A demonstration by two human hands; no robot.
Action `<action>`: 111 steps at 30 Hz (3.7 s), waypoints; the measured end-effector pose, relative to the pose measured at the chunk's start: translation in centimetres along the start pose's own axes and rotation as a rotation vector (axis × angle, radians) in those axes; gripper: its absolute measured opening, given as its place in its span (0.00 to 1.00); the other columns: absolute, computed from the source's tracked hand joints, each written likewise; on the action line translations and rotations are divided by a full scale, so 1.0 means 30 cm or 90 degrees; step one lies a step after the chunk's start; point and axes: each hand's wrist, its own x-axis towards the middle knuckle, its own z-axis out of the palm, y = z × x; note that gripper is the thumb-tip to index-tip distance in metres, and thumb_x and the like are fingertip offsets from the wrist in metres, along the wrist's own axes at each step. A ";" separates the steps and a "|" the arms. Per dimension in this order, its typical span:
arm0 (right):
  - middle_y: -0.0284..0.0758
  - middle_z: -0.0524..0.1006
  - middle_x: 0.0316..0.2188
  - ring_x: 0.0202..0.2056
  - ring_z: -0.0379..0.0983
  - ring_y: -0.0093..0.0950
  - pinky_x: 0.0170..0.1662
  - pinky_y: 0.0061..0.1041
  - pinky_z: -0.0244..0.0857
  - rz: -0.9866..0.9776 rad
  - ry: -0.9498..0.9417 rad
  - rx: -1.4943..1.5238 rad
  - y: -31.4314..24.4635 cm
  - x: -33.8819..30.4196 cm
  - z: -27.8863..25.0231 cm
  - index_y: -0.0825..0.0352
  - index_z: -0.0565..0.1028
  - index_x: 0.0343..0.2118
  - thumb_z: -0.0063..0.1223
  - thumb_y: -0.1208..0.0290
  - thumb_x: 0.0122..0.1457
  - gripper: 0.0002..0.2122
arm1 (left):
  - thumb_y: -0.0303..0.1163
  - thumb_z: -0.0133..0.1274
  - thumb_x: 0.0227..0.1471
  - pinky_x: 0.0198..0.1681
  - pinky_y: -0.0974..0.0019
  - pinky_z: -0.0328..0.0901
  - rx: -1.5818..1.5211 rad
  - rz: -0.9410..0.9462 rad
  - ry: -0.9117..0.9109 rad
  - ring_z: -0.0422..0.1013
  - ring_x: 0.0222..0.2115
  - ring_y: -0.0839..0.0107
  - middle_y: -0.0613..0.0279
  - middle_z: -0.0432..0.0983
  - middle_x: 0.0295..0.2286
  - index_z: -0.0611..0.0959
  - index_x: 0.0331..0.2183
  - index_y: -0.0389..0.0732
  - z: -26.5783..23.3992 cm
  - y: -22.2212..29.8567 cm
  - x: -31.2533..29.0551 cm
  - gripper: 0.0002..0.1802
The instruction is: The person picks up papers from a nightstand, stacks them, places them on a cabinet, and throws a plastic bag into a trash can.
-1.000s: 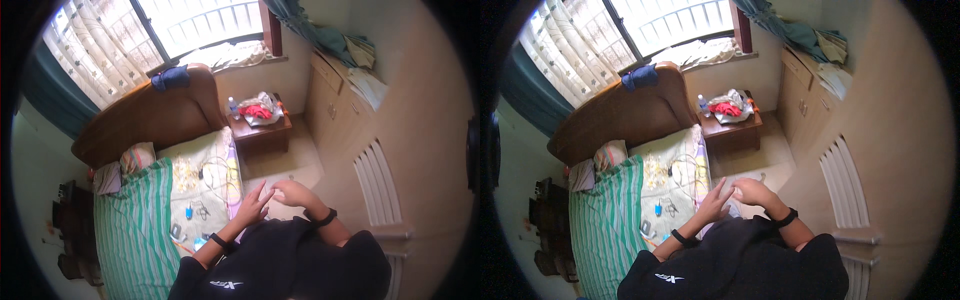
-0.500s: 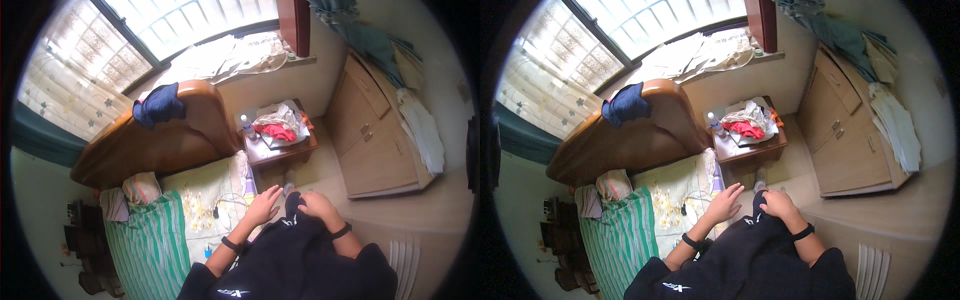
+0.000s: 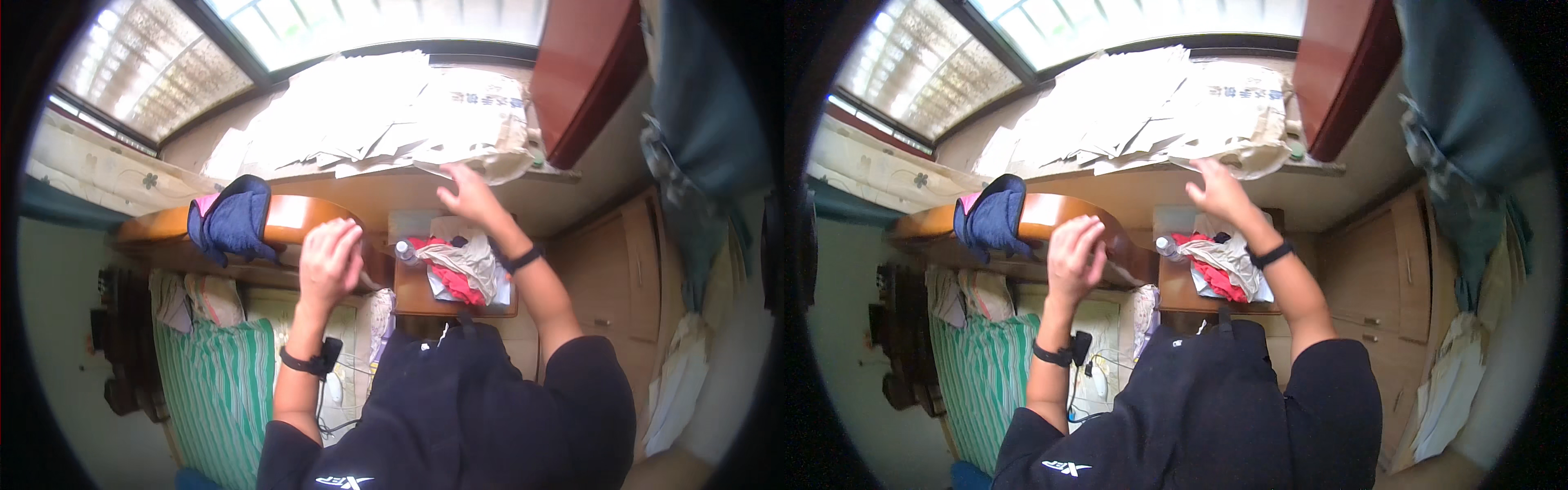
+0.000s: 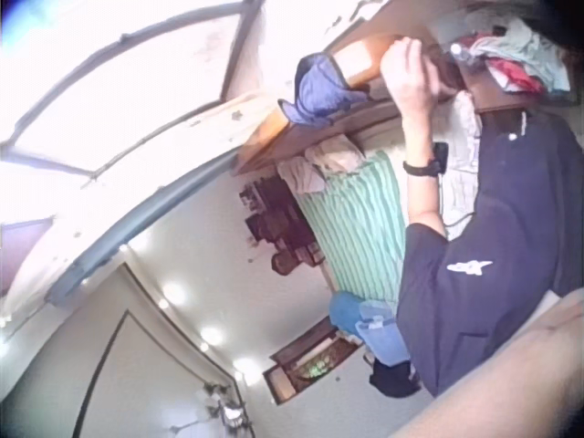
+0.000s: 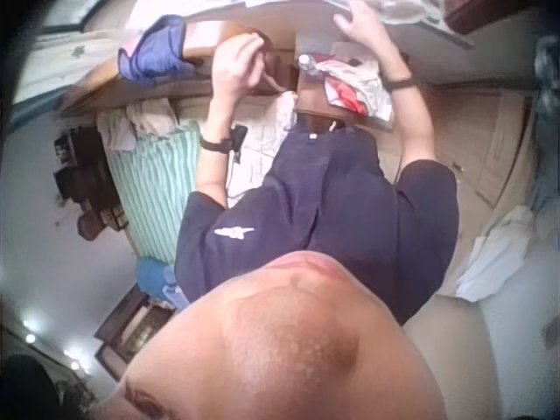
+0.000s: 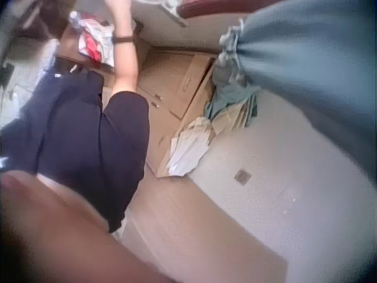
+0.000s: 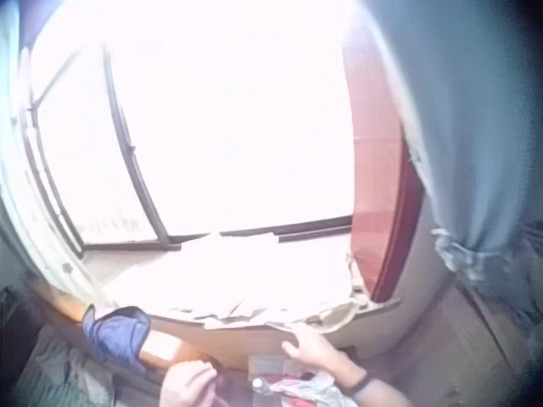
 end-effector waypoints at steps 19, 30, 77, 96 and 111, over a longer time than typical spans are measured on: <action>0.38 0.74 0.34 0.35 0.71 0.29 0.37 0.27 0.67 0.519 0.084 0.574 0.331 0.860 0.185 0.69 0.75 0.34 0.51 0.62 0.54 0.14 | 0.40 0.58 0.36 0.48 0.55 0.60 0.125 -0.168 -0.113 0.65 0.47 0.56 0.57 0.71 0.44 0.78 0.39 0.40 0.011 -0.197 0.144 0.25; 0.40 0.72 0.35 0.38 0.71 0.33 0.44 0.31 0.66 0.555 -0.052 0.754 0.325 0.928 0.201 0.69 0.70 0.38 0.50 0.64 0.54 0.14 | 0.42 0.58 0.35 0.47 0.56 0.60 0.118 -0.193 -0.125 0.67 0.45 0.57 0.59 0.73 0.42 0.80 0.35 0.40 0.017 -0.204 0.154 0.23; 0.45 0.70 0.46 0.46 0.70 0.38 0.51 0.36 0.66 0.287 -0.049 1.160 0.210 0.692 0.424 0.77 0.63 0.50 0.40 0.84 0.54 0.18 | 0.38 0.58 0.34 0.46 0.59 0.62 0.125 -0.185 -0.071 0.70 0.41 0.62 0.63 0.76 0.35 0.81 0.30 0.42 0.031 -0.219 0.154 0.16; 0.42 0.69 0.46 0.47 0.68 0.36 0.52 0.37 0.63 0.289 0.104 1.106 0.205 0.280 0.050 0.74 0.62 0.51 0.43 0.84 0.53 0.20 | 0.33 0.57 0.38 0.45 0.60 0.61 0.166 -0.201 -0.033 0.70 0.40 0.64 0.64 0.76 0.33 0.81 0.28 0.42 0.050 -0.192 0.162 0.10; 0.41 0.68 0.50 0.51 0.65 0.35 0.56 0.35 0.58 0.335 0.164 1.056 0.003 -0.138 -0.180 0.73 0.60 0.55 0.46 0.83 0.54 0.23 | 0.33 0.56 0.41 0.44 0.61 0.61 0.161 -0.159 0.002 0.71 0.39 0.64 0.64 0.76 0.31 0.80 0.27 0.43 0.060 -0.193 0.142 0.07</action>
